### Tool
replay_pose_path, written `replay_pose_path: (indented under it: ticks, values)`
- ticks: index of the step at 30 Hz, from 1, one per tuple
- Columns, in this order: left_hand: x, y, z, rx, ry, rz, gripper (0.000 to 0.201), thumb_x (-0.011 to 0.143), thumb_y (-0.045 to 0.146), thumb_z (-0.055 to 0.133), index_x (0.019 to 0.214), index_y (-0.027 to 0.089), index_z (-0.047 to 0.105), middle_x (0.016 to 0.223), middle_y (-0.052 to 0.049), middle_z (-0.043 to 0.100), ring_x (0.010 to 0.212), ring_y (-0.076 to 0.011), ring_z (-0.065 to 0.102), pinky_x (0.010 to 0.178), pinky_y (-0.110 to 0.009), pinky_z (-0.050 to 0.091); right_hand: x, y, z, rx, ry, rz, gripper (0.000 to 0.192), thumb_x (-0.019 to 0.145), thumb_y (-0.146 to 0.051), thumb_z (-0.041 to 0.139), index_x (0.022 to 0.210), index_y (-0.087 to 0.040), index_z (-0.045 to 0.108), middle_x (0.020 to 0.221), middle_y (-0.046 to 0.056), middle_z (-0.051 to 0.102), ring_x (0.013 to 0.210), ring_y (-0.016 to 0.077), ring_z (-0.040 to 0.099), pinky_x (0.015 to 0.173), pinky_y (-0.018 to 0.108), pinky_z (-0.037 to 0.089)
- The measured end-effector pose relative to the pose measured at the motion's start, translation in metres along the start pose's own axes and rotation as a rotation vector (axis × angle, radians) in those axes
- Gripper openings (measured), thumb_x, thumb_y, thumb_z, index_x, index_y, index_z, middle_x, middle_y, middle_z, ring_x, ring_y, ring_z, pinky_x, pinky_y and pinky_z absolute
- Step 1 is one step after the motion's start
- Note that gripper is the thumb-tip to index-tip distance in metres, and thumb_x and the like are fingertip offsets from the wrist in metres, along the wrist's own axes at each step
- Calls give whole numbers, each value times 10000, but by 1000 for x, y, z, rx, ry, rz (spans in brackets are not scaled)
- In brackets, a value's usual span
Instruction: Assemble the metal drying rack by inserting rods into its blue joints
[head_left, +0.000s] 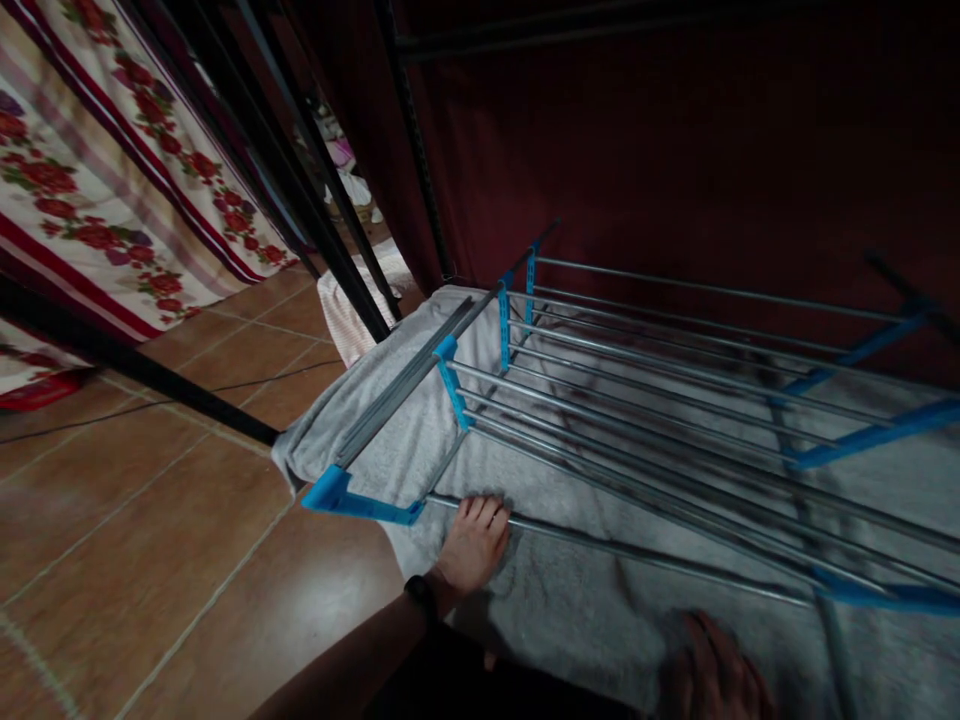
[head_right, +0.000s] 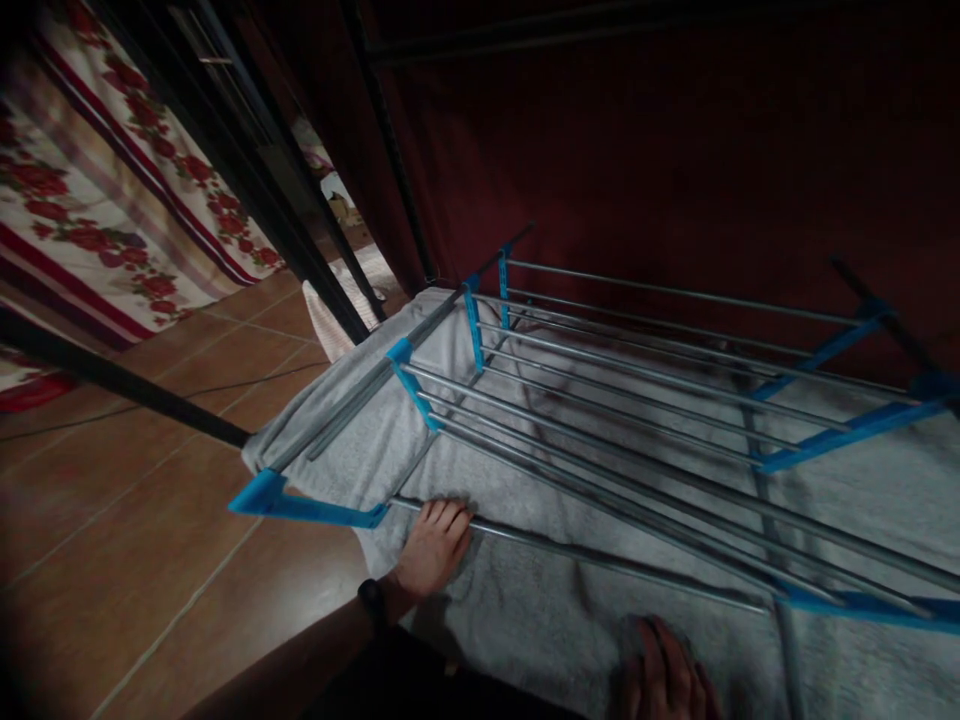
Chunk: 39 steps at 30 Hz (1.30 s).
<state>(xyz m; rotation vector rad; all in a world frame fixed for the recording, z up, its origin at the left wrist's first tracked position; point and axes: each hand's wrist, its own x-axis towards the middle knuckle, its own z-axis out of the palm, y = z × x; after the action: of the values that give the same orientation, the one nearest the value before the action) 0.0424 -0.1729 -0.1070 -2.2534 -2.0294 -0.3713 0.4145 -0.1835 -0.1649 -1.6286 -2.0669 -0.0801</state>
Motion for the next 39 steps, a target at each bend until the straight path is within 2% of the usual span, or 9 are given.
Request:
replay_pose_path:
  ticks: [9,14,21,31,39]
  values:
    - [1,2,-6,29,-17,57,256,988,238,458,1168,173,628,1165,-117,630,1054,-259,553,944,-438,411,7,-10,-10,-34,-31,9,512,978,-365,382,1427,-164,522,1399,130,576,1143,318,573,1063,490,361]
    - [1,3,-8,84,-23,116,268,1000,232,443,1199,164,609,1177,-104,625,1075,-253,549,976,-426,400,11,-16,-11,-96,1,-14,496,980,-359,351,1362,-129,570,1358,152,595,1121,305,561,1038,468,358]
    - [2,6,-11,165,-40,210,278,987,133,413,1194,146,599,1144,-94,624,1068,-215,551,993,-387,399,11,-15,-6,-130,58,-30,464,976,-314,354,1369,-165,549,1320,136,607,1109,284,554,1025,448,344]
    - [3,12,-17,187,-107,270,372,980,115,369,1316,151,524,1167,-106,601,1074,-225,537,963,-402,418,10,-12,-10,-100,-1,-78,444,978,-287,365,1372,-175,537,1363,142,583,1229,284,522,1088,475,318]
    - [5,15,-20,230,-107,356,381,980,102,353,1320,121,524,1128,-115,607,1030,-235,560,900,-385,421,8,-13,-11,-86,-20,-74,424,1002,-277,334,1378,-191,511,1387,122,573,1291,260,492,1135,471,271]
